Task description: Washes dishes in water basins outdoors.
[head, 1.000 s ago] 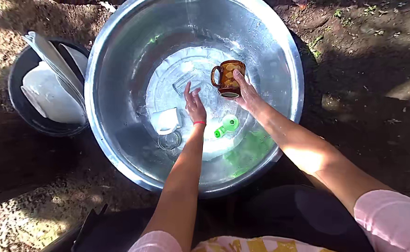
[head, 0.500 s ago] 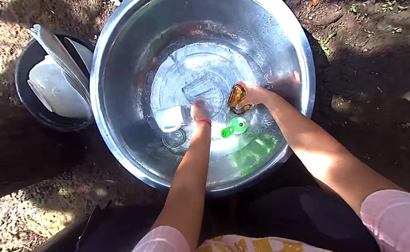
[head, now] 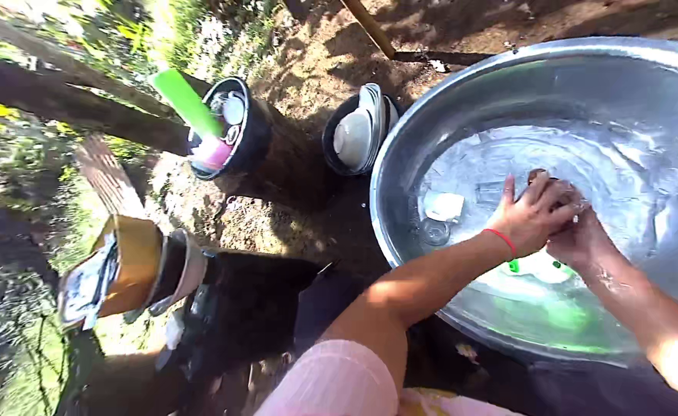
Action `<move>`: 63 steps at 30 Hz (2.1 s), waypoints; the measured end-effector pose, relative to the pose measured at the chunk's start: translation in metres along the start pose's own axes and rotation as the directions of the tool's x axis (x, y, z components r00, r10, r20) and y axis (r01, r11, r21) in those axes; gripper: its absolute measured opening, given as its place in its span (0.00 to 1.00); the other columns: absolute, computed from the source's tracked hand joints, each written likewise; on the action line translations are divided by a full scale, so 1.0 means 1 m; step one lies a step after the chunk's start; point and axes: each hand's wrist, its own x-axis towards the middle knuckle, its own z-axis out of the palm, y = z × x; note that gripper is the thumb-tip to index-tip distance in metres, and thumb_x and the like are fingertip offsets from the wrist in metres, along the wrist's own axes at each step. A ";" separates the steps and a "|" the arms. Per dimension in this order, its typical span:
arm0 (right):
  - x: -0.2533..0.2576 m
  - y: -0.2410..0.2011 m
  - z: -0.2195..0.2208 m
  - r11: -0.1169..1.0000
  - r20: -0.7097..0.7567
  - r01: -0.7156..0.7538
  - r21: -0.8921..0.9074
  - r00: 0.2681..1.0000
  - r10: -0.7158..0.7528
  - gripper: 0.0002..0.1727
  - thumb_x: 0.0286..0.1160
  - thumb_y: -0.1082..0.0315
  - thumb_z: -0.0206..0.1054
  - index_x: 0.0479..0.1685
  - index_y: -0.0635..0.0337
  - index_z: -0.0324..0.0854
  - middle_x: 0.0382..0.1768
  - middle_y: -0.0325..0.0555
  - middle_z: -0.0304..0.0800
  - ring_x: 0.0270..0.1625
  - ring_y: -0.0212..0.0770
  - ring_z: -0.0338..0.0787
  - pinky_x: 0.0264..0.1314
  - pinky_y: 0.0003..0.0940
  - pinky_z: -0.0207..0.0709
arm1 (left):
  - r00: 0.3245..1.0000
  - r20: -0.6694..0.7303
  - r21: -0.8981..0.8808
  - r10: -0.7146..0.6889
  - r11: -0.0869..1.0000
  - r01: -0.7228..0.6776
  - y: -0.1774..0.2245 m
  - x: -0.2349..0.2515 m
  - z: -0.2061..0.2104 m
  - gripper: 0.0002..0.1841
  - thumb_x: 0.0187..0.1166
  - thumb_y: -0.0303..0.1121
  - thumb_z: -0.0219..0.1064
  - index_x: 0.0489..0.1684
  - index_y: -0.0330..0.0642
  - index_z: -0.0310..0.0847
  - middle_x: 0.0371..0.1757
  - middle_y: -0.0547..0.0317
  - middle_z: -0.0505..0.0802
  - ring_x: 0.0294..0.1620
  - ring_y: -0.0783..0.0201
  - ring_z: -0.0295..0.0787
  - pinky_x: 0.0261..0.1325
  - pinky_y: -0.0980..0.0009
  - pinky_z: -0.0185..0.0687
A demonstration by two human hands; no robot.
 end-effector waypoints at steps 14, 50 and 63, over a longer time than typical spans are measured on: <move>-0.108 -0.067 0.037 0.977 0.294 0.046 -0.208 0.956 0.018 0.50 0.76 0.24 0.15 0.84 0.47 0.57 0.67 0.45 0.86 0.67 0.49 0.89 0.60 0.52 0.87 | 0.996 -0.020 -0.010 0.092 0.996 -0.092 0.037 -0.041 -0.143 0.45 0.62 0.45 0.86 0.87 0.58 0.69 0.82 0.43 0.76 0.68 0.42 0.83 0.56 0.45 0.85; -0.181 -0.150 0.214 -0.297 0.088 0.242 -0.924 0.888 0.451 0.57 0.51 0.74 0.85 0.87 0.78 0.53 0.80 0.86 0.60 0.80 0.83 0.67 0.81 0.72 0.62 | 0.895 0.439 -0.653 0.075 0.711 0.261 0.006 -0.098 -0.216 0.58 0.61 0.44 0.86 0.97 0.52 0.48 0.86 0.35 0.71 0.73 0.36 0.80 0.67 0.37 0.75; -0.140 -0.178 0.346 -0.339 0.566 0.574 -0.745 0.814 0.135 0.51 0.56 0.47 0.75 0.80 0.72 0.67 0.73 0.77 0.75 0.74 0.79 0.77 0.75 0.71 0.68 | 0.958 0.179 -0.941 -0.223 0.244 0.233 -0.088 -0.123 -0.362 0.58 0.62 0.26 0.84 0.95 0.36 0.42 0.86 0.31 0.70 0.82 0.42 0.74 0.81 0.49 0.73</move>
